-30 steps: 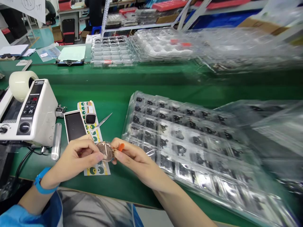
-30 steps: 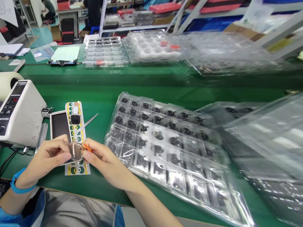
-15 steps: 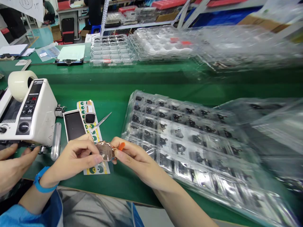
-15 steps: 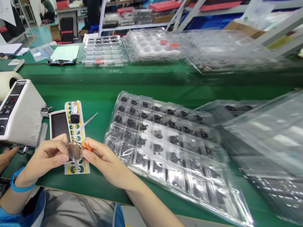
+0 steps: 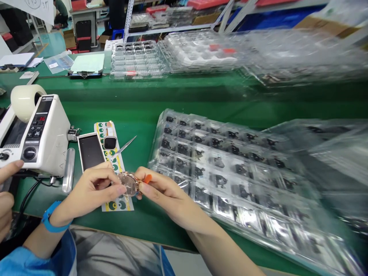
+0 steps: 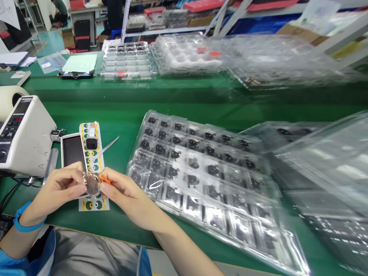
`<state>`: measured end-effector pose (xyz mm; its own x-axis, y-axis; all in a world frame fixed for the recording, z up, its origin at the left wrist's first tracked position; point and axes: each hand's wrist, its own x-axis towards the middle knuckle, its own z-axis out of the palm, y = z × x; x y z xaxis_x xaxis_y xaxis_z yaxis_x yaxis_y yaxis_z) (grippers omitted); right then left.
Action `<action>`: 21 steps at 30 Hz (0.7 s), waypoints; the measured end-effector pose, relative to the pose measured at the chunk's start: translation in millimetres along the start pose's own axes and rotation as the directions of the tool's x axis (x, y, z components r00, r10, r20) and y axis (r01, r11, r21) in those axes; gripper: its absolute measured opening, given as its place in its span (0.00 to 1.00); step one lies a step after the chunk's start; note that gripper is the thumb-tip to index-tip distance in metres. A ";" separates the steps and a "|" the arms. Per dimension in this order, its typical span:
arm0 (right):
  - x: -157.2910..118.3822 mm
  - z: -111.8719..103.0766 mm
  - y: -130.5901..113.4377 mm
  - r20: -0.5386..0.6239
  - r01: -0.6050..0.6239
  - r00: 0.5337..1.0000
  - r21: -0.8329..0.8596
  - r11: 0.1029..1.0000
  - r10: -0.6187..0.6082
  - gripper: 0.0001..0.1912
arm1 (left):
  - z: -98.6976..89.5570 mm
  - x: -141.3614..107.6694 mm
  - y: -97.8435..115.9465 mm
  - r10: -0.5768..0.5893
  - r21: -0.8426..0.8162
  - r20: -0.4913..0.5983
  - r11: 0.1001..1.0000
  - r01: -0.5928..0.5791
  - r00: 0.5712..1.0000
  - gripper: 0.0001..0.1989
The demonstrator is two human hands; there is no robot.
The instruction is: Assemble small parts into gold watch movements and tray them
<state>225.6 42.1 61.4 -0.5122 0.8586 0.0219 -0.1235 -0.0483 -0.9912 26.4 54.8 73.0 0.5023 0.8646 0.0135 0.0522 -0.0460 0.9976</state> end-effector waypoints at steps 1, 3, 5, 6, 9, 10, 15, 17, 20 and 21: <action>0.0 0.1 -0.2 -0.006 0.001 1.000 -0.019 1.000 -0.001 0.23 | 0.5 0.1 -0.4 0.005 0.020 -0.010 1.000 -0.004 1.000 0.13; 0.2 0.7 -0.3 -0.026 0.000 1.000 -0.070 0.998 -0.001 0.24 | 2.8 1.0 -0.4 0.020 0.080 -0.058 0.997 -0.016 0.998 0.13; 0.8 1.6 -0.1 -0.051 0.001 0.999 -0.115 0.993 -0.007 0.24 | 6.4 2.2 0.1 0.043 0.143 -0.132 0.989 -0.024 0.990 0.14; 1.0 2.2 0.1 -0.058 0.002 0.998 -0.130 0.991 -0.010 0.24 | 8.5 2.8 0.4 0.053 0.169 -0.169 0.985 -0.024 0.984 0.14; 1.8 4.1 1.0 -0.062 0.010 0.998 -0.151 0.989 -0.019 0.24 | 13.6 3.8 1.0 0.071 0.230 -0.248 0.973 -0.012 0.966 0.15; 2.1 4.6 1.4 -0.061 0.010 0.998 -0.152 0.988 -0.019 0.24 | 14.7 3.9 1.0 0.075 0.244 -0.263 0.970 -0.008 0.962 0.15; 3.7 4.5 3.7 -0.075 -0.008 0.997 -0.162 0.987 -0.004 0.24 | 16.4 3.9 0.0 0.068 0.282 -0.300 0.959 0.020 0.951 0.17; 3.9 3.5 3.9 -0.067 -0.015 0.998 -0.160 0.987 0.004 0.25 | 15.8 4.7 0.0 0.067 0.305 -0.329 0.951 0.039 0.942 0.18; 3.7 2.1 3.3 -0.025 -0.018 1.000 -0.123 0.992 0.015 0.25 | 14.3 7.4 0.2 0.035 0.260 -0.361 0.963 0.065 0.932 0.21; 3.7 2.0 3.0 -0.010 -0.022 1.000 -0.101 0.995 0.021 0.25 | 13.8 8.5 0.1 0.012 0.212 -0.352 0.975 0.067 0.936 0.22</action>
<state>221.7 44.1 58.8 -0.5065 0.8622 0.0001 -0.0262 -0.0152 -0.9995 42.6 55.3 72.3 0.1667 0.9848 0.0485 0.2675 -0.0925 0.9591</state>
